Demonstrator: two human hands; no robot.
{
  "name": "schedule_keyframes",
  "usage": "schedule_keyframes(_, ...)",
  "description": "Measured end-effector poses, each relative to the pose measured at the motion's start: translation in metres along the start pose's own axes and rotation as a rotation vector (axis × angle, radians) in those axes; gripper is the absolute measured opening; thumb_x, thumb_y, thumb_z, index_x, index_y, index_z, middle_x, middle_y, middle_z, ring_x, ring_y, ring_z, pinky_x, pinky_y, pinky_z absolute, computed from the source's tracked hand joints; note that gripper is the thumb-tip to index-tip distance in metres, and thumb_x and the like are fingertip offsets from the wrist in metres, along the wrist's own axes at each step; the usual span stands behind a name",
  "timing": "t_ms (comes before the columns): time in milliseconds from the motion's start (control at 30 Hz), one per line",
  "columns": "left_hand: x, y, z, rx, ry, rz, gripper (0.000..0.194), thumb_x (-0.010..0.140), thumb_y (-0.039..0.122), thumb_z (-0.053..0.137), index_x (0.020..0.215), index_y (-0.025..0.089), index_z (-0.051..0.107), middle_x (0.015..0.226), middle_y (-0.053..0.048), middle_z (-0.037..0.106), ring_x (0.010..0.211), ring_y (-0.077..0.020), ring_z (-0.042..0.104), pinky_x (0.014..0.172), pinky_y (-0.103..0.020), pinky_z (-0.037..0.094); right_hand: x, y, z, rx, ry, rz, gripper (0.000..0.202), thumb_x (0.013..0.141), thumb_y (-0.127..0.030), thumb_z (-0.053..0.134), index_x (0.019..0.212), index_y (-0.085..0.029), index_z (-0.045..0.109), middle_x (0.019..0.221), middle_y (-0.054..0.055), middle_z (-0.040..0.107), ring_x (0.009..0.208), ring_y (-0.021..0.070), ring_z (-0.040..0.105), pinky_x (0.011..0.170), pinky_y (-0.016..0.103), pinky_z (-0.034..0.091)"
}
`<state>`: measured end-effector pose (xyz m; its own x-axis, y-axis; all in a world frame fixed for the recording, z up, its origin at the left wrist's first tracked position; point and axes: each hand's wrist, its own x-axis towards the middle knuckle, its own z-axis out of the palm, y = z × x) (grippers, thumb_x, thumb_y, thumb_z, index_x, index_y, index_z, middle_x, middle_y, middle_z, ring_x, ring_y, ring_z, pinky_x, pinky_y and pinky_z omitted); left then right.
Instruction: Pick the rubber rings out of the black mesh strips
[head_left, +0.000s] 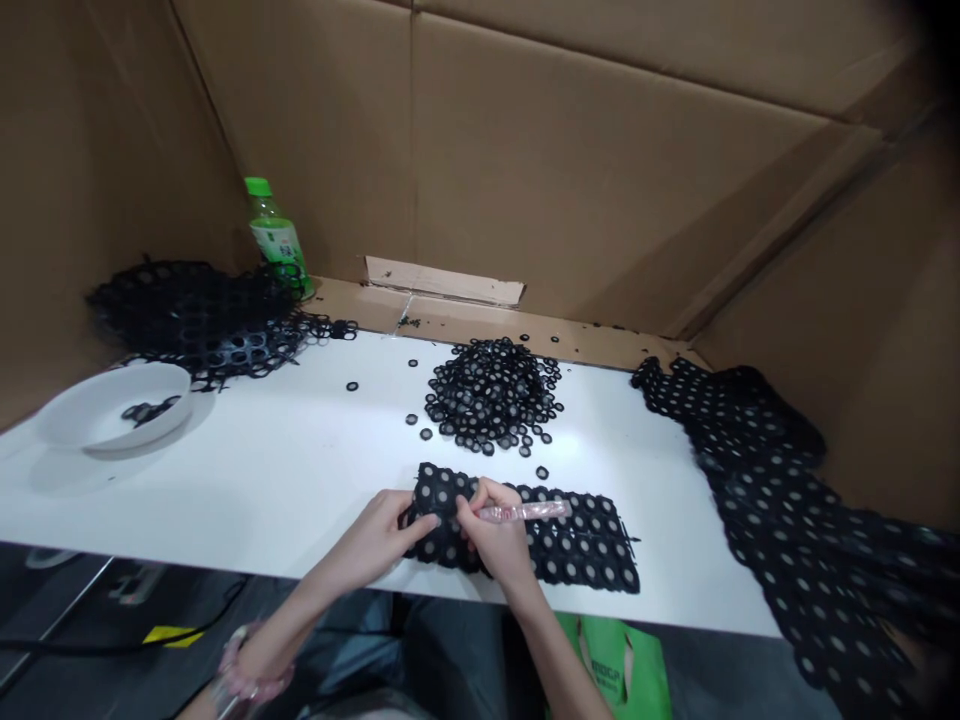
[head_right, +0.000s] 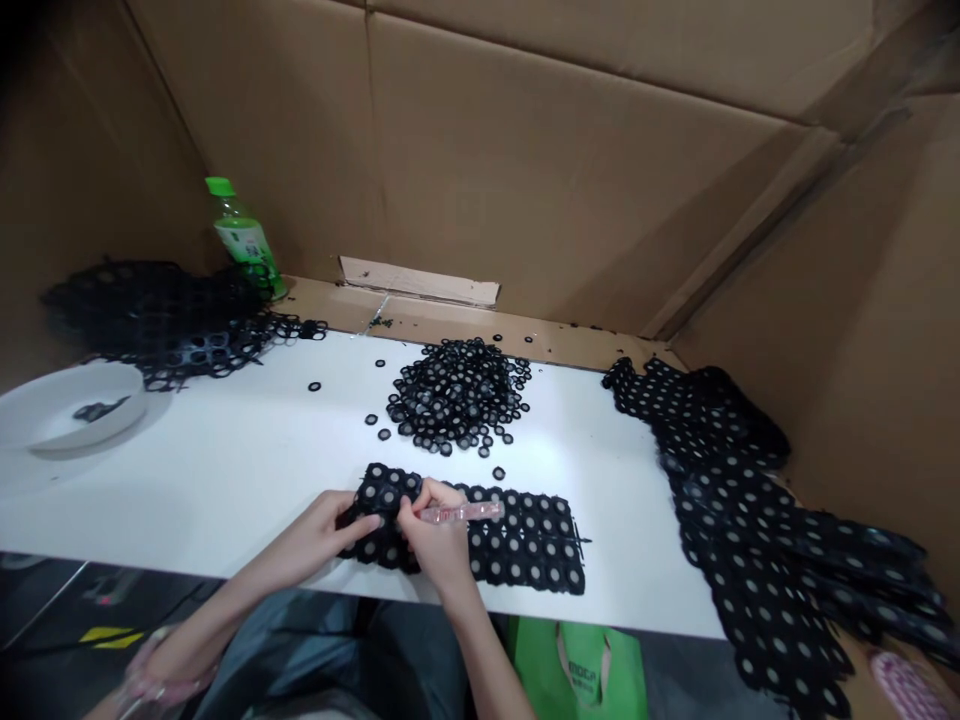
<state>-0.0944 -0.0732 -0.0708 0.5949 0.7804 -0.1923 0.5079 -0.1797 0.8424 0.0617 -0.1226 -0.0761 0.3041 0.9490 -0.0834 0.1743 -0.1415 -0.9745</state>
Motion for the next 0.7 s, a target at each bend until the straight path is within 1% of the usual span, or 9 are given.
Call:
schedule_keyframes(100, -0.0006, -0.0012, 0.0004, -0.009, 0.002, 0.007, 0.035, 0.080, 0.042, 0.045, 0.062, 0.013, 0.049, 0.056, 0.003, 0.039, 0.054, -0.0106, 0.035, 0.049, -0.020, 0.025, 0.0000, 0.0002, 0.0000, 0.016, -0.011, 0.012, 0.028, 0.071, -0.027, 0.053, 0.052, -0.022, 0.034, 0.037, -0.007, 0.042, 0.030, 0.0079, 0.038, 0.030, 0.018, 0.026)
schedule_keyframes(233, -0.0010, -0.0020, 0.0009, -0.004, 0.005, 0.043, 0.036, 0.081, 0.043, 0.044, 0.063, 0.013, 0.052, 0.056, 0.003, 0.042, 0.054, -0.0110, 0.037, 0.050, -0.020, 0.027, 0.0003, 0.0022, 0.0010, -0.100, -0.003, -0.049, 0.029, 0.071, -0.025, 0.053, 0.050, -0.021, 0.034, 0.038, -0.007, 0.042, 0.033, 0.0076, 0.038, 0.035, 0.018, 0.028)
schedule_keyframes(367, -0.0020, 0.0009, 0.0009, -0.035, 0.019, 0.080, 0.035, 0.080, 0.042, 0.045, 0.068, 0.012, 0.057, 0.059, 0.001, 0.048, 0.056, -0.0119, 0.040, 0.053, -0.020, 0.032, 0.0002, 0.0033, 0.0030, -0.192, -0.010, -0.122, 0.030, 0.071, -0.023, 0.053, 0.049, -0.021, 0.032, 0.038, -0.007, 0.041, 0.036, 0.0075, 0.037, 0.039, 0.019, 0.029)
schedule_keyframes(467, -0.0022, 0.0016, 0.0014, -0.085, 0.034, 0.092, 0.033, 0.079, 0.041, 0.046, 0.072, 0.012, 0.060, 0.062, 0.000, 0.053, 0.059, -0.0128, 0.043, 0.055, -0.021, 0.035, -0.0005, 0.0026, 0.0035, -0.219, 0.003, -0.144, 0.031, 0.071, -0.022, 0.052, 0.048, -0.020, 0.030, 0.038, -0.007, 0.040, 0.035, 0.0074, 0.036, 0.040, 0.020, 0.030)
schedule_keyframes(600, -0.0013, -0.0015, 0.0021, -0.143, 0.032, 0.082, 0.034, 0.079, 0.042, 0.047, 0.070, 0.012, 0.059, 0.062, 0.000, 0.054, 0.060, -0.0135, 0.045, 0.056, -0.021, 0.037, -0.0009, 0.0011, 0.0016, -0.069, -0.016, -0.066, 0.029, 0.071, -0.024, 0.052, 0.049, -0.021, 0.033, 0.038, -0.007, 0.043, 0.032, 0.0076, 0.039, 0.035, 0.019, 0.029)
schedule_keyframes(700, -0.0008, -0.0031, 0.0023, -0.140, 0.027, 0.068, 0.035, 0.079, 0.043, 0.047, 0.069, 0.011, 0.058, 0.062, 0.000, 0.053, 0.060, -0.0132, 0.045, 0.056, -0.021, 0.037, -0.0005, 0.0001, -0.0001, 0.053, -0.026, -0.013, 0.029, 0.071, -0.026, 0.054, 0.051, -0.021, 0.034, 0.038, -0.006, 0.045, 0.030, 0.0071, 0.039, 0.031, 0.017, 0.026)
